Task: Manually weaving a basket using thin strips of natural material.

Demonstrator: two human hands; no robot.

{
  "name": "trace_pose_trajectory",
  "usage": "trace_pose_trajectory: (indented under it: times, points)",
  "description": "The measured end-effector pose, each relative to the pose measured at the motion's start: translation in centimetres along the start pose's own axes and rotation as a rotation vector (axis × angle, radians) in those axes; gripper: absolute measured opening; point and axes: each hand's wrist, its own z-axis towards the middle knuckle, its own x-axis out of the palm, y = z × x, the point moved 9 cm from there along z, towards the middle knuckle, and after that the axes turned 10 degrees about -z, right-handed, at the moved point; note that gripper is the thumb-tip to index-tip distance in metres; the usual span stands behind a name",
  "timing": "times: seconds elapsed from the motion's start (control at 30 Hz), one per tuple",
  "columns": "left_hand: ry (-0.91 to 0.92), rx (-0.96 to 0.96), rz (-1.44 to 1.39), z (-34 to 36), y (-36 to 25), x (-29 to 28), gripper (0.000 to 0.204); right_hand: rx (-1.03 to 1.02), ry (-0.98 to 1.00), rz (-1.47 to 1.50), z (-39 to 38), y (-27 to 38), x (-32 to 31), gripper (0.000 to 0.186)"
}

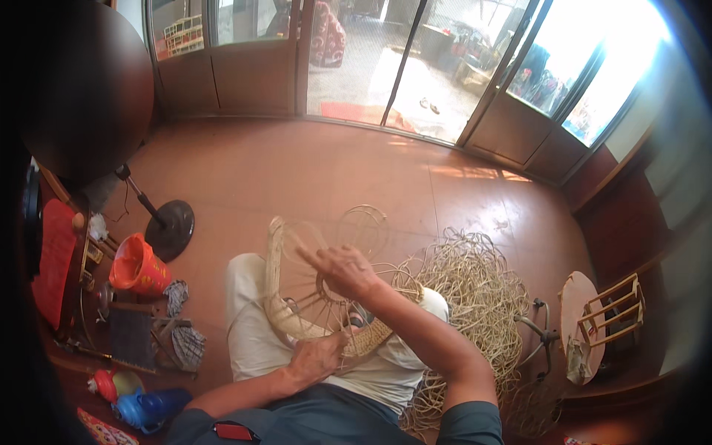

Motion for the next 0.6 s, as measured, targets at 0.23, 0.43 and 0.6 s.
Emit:
trace_pose_trajectory:
  times: [0.23, 0.43, 0.6]
  points:
    - [-0.399, -0.041, 0.131, -2.3, 4.2, -15.2, 0.024, 0.477, -0.178, 0.124, 0.7, -13.8, -4.4, 0.073]
    - [-0.387, -0.161, 0.198, -3.6, 4.8, -20.4, 0.035, 0.540, -0.134, 0.084, 1.1, -14.9, -5.4, 0.074]
    - [-0.620, -0.112, 0.320, -5.9, 9.5, -22.6, 0.054, 0.560, -0.184, 0.043, 0.4, -14.7, -5.4, 0.079]
